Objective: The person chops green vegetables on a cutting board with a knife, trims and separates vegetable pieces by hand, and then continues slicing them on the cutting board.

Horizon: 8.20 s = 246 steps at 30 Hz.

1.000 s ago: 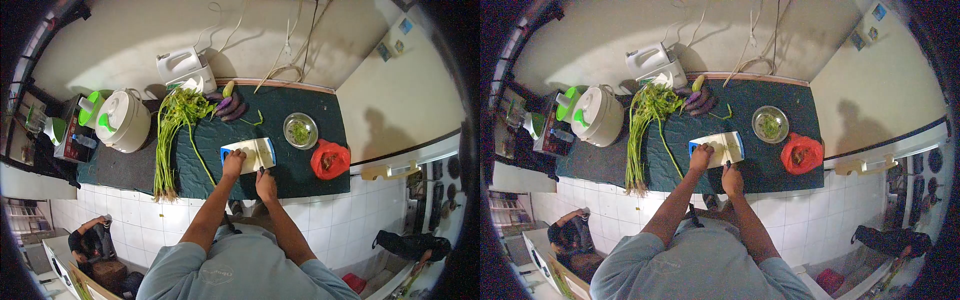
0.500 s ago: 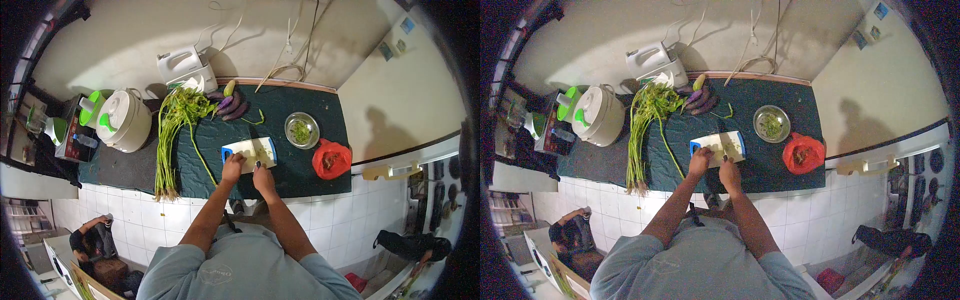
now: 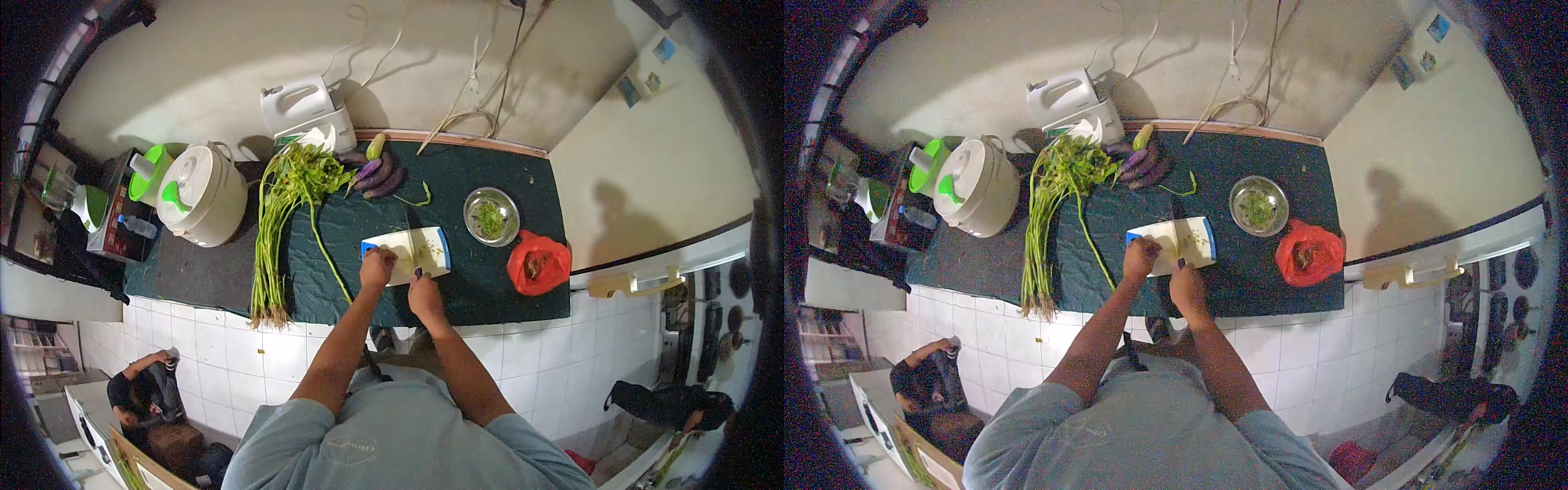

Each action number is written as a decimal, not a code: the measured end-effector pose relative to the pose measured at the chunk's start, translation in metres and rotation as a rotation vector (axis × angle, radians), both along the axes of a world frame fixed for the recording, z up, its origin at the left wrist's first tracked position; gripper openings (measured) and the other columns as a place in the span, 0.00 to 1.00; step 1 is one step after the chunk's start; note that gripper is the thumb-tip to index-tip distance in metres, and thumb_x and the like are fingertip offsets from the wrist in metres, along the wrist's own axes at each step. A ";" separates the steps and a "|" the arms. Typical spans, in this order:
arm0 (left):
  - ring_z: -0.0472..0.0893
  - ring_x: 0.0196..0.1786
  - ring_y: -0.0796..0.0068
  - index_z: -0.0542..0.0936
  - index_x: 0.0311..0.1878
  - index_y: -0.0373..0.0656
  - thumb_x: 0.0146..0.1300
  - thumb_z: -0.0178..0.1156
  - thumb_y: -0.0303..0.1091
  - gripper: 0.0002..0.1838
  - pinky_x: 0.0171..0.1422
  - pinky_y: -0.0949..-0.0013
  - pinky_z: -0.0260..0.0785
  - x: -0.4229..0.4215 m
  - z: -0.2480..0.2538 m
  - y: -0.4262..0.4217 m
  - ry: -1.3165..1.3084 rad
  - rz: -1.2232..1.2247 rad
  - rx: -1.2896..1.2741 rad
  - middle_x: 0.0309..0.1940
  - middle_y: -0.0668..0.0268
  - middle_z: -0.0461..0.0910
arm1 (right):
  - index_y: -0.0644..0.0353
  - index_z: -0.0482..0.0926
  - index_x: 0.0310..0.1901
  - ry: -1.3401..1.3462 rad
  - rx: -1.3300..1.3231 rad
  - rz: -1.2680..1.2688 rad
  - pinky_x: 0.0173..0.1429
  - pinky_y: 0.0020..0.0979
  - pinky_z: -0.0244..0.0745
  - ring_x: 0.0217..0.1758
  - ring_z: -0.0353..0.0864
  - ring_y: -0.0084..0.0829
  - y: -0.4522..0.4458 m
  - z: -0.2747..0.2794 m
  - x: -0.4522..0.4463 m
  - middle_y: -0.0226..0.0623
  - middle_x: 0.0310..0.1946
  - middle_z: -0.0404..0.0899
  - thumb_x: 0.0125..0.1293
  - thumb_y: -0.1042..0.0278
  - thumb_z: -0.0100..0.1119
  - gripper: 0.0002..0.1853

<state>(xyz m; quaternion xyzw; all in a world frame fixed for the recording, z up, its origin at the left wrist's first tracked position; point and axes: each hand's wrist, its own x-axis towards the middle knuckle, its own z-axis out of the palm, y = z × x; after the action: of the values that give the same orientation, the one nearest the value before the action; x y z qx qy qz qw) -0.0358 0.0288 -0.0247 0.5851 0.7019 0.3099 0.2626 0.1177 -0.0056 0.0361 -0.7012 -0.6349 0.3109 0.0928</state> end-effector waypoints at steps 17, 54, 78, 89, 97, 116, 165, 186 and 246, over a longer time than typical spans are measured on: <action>0.79 0.47 0.57 0.83 0.36 0.42 0.57 0.57 0.29 0.07 0.49 0.58 0.75 0.008 0.010 -0.020 0.380 -0.175 0.118 0.40 0.60 0.81 | 0.74 0.71 0.45 0.039 0.093 0.004 0.46 0.55 0.77 0.39 0.82 0.63 -0.002 -0.008 0.000 0.64 0.33 0.81 0.74 0.56 0.46 0.21; 0.76 0.55 0.64 0.79 0.44 0.44 0.57 0.55 0.29 0.11 0.57 0.60 0.71 -0.011 0.018 -0.063 0.548 -0.328 0.226 0.59 0.69 0.78 | 0.72 0.71 0.47 -0.009 -0.031 0.029 0.48 0.54 0.77 0.44 0.81 0.62 0.005 0.002 -0.013 0.66 0.39 0.80 0.73 0.55 0.46 0.22; 0.75 0.54 0.65 0.79 0.47 0.47 0.58 0.55 0.29 0.13 0.54 0.61 0.70 -0.007 0.025 -0.063 0.538 -0.271 0.121 0.61 0.74 0.77 | 0.73 0.71 0.45 -0.003 0.007 -0.001 0.48 0.54 0.77 0.44 0.82 0.62 -0.004 0.001 -0.020 0.65 0.38 0.80 0.73 0.56 0.47 0.21; 0.75 0.55 0.63 0.80 0.50 0.47 0.58 0.55 0.28 0.16 0.55 0.60 0.70 -0.006 0.029 -0.063 0.560 -0.271 0.115 0.58 0.72 0.80 | 0.73 0.72 0.45 0.019 0.013 0.020 0.48 0.55 0.76 0.43 0.81 0.63 -0.007 -0.004 -0.020 0.66 0.36 0.80 0.74 0.55 0.45 0.22; 0.76 0.54 0.62 0.80 0.49 0.47 0.58 0.54 0.29 0.15 0.55 0.59 0.69 -0.007 0.026 -0.060 0.528 -0.257 0.120 0.47 0.67 0.83 | 0.72 0.74 0.45 0.017 0.030 0.029 0.48 0.53 0.77 0.42 0.81 0.63 0.003 -0.011 -0.024 0.64 0.36 0.81 0.73 0.54 0.46 0.23; 0.76 0.54 0.60 0.80 0.50 0.48 0.60 0.53 0.31 0.15 0.55 0.56 0.70 -0.004 0.027 -0.066 0.466 -0.210 0.083 0.55 0.71 0.82 | 0.73 0.73 0.46 -0.006 0.027 0.018 0.51 0.53 0.77 0.45 0.81 0.61 -0.008 -0.001 -0.028 0.64 0.40 0.80 0.73 0.55 0.48 0.22; 0.79 0.47 0.60 0.78 0.38 0.48 0.59 0.55 0.33 0.05 0.47 0.56 0.69 0.000 0.054 -0.058 0.558 -0.155 0.013 0.34 0.65 0.84 | 0.70 0.74 0.45 0.016 -0.038 0.095 0.50 0.54 0.77 0.45 0.81 0.61 -0.006 0.019 -0.033 0.65 0.39 0.81 0.73 0.57 0.47 0.19; 0.79 0.46 0.57 0.80 0.36 0.51 0.56 0.58 0.33 0.05 0.47 0.56 0.70 -0.003 0.051 -0.055 0.420 -0.114 -0.027 0.33 0.63 0.83 | 0.73 0.72 0.50 0.038 -0.021 0.052 0.49 0.55 0.78 0.46 0.83 0.58 -0.014 0.002 -0.036 0.63 0.37 0.81 0.72 0.59 0.46 0.20; 0.56 0.76 0.49 0.63 0.73 0.69 0.70 0.45 0.37 0.29 0.75 0.45 0.53 0.029 0.048 0.028 0.776 -0.608 0.212 0.78 0.56 0.47 | 0.56 0.77 0.41 -0.449 0.301 0.212 0.41 0.40 0.81 0.39 0.84 0.41 -0.035 0.045 0.119 0.39 0.36 0.81 0.60 0.59 0.63 0.12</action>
<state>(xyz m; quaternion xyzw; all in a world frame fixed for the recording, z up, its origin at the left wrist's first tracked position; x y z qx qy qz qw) -0.0073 0.0573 0.0237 0.8587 0.5101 0.0486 -0.0002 0.2365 -0.0403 0.0814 -0.6604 -0.7484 0.0581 0.0199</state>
